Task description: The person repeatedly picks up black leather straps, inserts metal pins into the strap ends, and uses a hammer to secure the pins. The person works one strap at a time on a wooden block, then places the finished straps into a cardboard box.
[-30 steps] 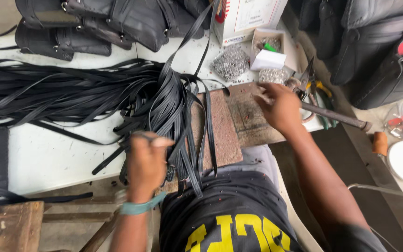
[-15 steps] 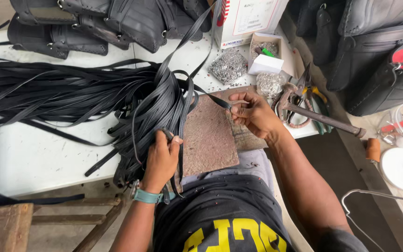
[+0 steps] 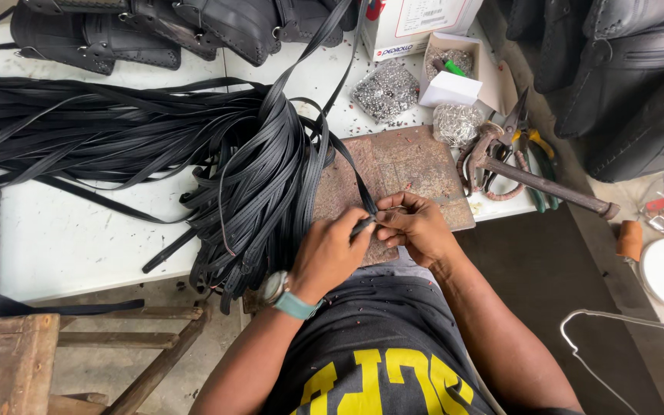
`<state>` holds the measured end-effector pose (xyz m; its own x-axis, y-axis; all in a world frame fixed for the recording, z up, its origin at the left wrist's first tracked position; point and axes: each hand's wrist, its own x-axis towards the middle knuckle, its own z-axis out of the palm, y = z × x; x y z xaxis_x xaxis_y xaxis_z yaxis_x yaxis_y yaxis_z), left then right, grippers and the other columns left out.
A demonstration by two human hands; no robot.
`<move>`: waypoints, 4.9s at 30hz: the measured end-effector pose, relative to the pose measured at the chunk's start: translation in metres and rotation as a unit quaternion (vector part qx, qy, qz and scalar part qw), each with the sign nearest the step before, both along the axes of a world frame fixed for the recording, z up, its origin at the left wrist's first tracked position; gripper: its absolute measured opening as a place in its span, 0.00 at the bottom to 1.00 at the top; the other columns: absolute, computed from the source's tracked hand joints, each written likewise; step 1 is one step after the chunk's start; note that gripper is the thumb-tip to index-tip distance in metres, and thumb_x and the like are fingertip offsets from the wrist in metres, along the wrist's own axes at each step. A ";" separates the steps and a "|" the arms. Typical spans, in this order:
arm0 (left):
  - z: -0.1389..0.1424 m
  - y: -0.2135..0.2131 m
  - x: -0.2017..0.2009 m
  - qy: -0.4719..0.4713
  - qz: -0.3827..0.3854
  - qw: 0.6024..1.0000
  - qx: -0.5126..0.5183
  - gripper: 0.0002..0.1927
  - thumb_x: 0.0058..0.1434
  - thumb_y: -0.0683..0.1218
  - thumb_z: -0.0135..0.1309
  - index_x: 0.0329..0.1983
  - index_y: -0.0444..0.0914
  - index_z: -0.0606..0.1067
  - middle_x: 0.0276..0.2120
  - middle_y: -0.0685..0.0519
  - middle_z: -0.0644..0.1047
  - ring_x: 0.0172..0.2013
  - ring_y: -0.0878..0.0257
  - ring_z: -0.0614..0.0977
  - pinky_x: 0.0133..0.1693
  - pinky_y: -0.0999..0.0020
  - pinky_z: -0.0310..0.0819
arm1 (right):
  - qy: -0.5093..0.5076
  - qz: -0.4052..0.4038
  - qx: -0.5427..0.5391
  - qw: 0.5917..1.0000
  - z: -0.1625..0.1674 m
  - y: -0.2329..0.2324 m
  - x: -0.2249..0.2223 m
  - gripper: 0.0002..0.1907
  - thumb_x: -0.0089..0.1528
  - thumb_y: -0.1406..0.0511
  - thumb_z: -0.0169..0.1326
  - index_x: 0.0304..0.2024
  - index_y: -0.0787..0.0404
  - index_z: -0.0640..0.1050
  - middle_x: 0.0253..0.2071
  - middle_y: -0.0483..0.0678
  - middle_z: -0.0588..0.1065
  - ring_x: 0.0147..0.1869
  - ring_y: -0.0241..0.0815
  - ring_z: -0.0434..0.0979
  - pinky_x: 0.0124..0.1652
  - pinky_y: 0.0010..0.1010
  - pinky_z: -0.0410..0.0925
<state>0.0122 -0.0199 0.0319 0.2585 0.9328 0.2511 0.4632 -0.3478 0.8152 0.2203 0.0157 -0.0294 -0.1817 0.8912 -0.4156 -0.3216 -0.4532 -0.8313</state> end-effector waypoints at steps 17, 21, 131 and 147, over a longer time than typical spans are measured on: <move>-0.006 0.085 -0.001 0.125 -0.062 0.962 -0.236 0.10 0.64 0.46 0.55 0.31 0.35 0.77 0.21 0.47 0.83 0.24 0.62 0.87 0.33 0.63 0.80 | -0.498 0.118 0.521 0.683 0.055 -0.043 -0.002 0.23 0.59 0.68 0.57 0.58 0.61 0.78 0.55 0.55 0.77 0.52 0.55 0.80 0.50 0.40 0.74; -0.007 0.081 -0.004 0.094 -0.048 0.968 -0.227 0.10 0.63 0.45 0.56 0.30 0.34 0.77 0.20 0.47 0.82 0.23 0.62 0.87 0.31 0.64 0.80 | -0.560 0.137 0.503 0.644 0.053 -0.050 -0.013 0.29 0.58 0.67 0.56 0.63 0.60 0.75 0.58 0.55 0.74 0.53 0.55 0.77 0.52 0.42 0.71; -0.033 0.050 0.007 0.127 -0.037 0.988 0.083 0.18 0.67 0.48 0.53 0.54 0.30 0.74 0.41 0.39 0.81 0.37 0.42 0.83 0.36 0.52 0.78 | -0.817 -0.044 0.435 0.376 0.152 -0.019 0.087 0.08 0.52 0.62 0.49 0.35 0.52 0.72 0.33 0.49 0.76 0.37 0.50 0.78 0.45 0.48 0.72; -0.052 0.085 -0.074 -0.720 -0.051 0.637 -0.269 0.07 0.71 0.48 0.52 0.41 0.41 0.78 0.40 0.57 0.83 0.47 0.64 0.83 0.55 0.57 0.72 | -0.749 -0.057 0.243 0.614 0.047 -0.001 0.159 0.24 0.66 0.56 0.58 0.66 0.45 0.77 0.53 0.51 0.78 0.54 0.58 0.78 0.48 0.48 0.71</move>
